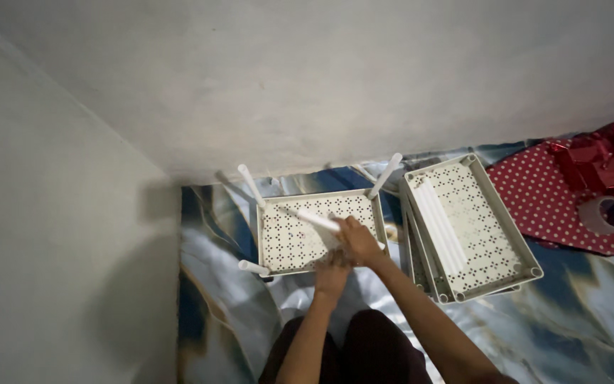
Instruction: The person assembles a white plastic storage rack by inserting vertical support rods into perforated trays and stacking them. They handle multiple trays and rods, aligning and securing each layer to build a multi-tiered unit.
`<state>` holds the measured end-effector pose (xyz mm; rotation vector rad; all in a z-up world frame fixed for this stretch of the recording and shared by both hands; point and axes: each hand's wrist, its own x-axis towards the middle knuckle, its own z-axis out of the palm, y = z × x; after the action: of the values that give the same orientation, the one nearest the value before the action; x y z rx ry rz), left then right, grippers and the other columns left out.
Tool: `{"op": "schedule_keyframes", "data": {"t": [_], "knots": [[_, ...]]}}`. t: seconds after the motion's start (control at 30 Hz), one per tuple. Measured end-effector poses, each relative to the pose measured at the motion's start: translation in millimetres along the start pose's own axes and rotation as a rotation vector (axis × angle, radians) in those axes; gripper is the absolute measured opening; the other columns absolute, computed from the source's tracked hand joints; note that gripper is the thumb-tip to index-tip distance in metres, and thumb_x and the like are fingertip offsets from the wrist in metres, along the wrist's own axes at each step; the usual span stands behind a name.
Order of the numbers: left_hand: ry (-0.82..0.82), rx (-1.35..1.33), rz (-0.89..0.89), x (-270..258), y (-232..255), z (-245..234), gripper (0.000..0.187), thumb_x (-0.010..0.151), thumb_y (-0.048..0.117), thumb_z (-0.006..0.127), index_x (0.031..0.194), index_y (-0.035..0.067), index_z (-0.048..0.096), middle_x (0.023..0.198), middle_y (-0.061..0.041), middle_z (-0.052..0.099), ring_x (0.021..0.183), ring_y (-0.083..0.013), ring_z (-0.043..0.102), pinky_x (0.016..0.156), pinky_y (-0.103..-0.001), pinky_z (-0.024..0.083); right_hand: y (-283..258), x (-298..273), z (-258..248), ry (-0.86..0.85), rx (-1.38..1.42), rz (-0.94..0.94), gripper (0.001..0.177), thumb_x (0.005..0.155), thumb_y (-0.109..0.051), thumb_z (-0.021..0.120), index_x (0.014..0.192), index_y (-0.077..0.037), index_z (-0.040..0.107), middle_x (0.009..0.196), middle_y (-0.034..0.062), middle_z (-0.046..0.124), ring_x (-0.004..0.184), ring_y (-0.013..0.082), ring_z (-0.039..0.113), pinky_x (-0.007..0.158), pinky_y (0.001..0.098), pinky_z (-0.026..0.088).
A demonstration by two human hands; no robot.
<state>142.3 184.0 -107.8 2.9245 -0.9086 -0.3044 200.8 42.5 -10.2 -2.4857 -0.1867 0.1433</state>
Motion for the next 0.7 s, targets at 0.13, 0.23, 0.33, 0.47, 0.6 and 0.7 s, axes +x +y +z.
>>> {"op": "schedule_keyframes", "data": {"t": [0.13,0.23,0.33,0.47,0.6,0.7], "knots": [[0.189,-0.018,-0.015,-3.1,-0.1,6.0,0.029,0.103,0.02,0.055,0.129,0.015,0.067,0.14,-0.01,0.059,0.135,-0.0261,0.052,0.109,-0.064,0.044,-2.4,-3.4,22.2,-0.167,-0.168,-0.005,0.06,0.088,-0.02,0.066,0.145,-0.028,0.051,0.114,0.0129,0.056,0.111,0.0321,0.054,0.095,0.0486,0.043],[0.237,-0.002,-0.014,-8.6,-2.9,8.1,0.037,0.096,0.016,0.057,0.132,0.013,0.066,0.141,-0.011,0.058,0.137,-0.0256,0.052,0.105,-0.062,0.043,-0.9,-2.4,26.9,-0.201,-0.166,0.022,0.063,0.086,-0.022,0.067,0.146,-0.033,0.051,0.119,0.0119,0.055,0.116,0.0315,0.051,0.101,0.048,0.04],[0.133,0.003,-0.058,-11.8,-6.3,6.8,0.038,0.095,0.017,0.056,0.133,0.015,0.063,0.145,-0.013,0.054,0.139,-0.0289,0.048,0.11,-0.064,0.037,2.5,-1.0,25.0,-0.165,-0.154,0.028,0.056,0.089,-0.023,0.067,0.143,-0.032,0.054,0.119,0.0117,0.056,0.116,0.0318,0.051,0.1,0.0478,0.04],[0.062,0.007,-0.13,-8.9,-9.1,-0.7,0.044,0.098,0.019,0.051,0.142,0.023,0.053,0.156,-0.015,0.042,0.145,-0.0341,0.038,0.114,-0.068,0.03,-0.7,3.8,15.6,0.401,0.23,0.191,0.045,0.093,-0.021,0.071,0.136,-0.018,0.058,0.123,0.0115,0.061,0.118,0.0287,0.059,0.101,0.0429,0.047],[-0.138,0.032,-0.228,1.6,-13.1,-8.2,0.057,0.098,0.018,0.047,0.153,0.033,0.041,0.164,-0.017,0.022,0.148,-0.0392,0.027,0.108,-0.074,0.028,-0.9,29.0,-8.5,1.049,0.5,0.16,0.058,0.102,-0.019,0.072,0.146,0.0,0.04,0.137,0.0188,0.05,0.128,0.0297,0.05,0.109,0.0414,0.039],[-0.225,-0.078,-0.283,5.6,-16.0,-8.9,0.049,0.105,0.02,0.043,0.151,0.038,0.044,0.169,-0.013,0.02,0.152,-0.0338,0.028,0.108,-0.072,0.035,8.4,58.7,-30.6,1.097,0.683,0.1,0.059,0.104,-0.021,0.067,0.148,0.0,0.034,0.138,0.0163,0.049,0.129,0.0254,0.049,0.107,0.0386,0.039]]}}
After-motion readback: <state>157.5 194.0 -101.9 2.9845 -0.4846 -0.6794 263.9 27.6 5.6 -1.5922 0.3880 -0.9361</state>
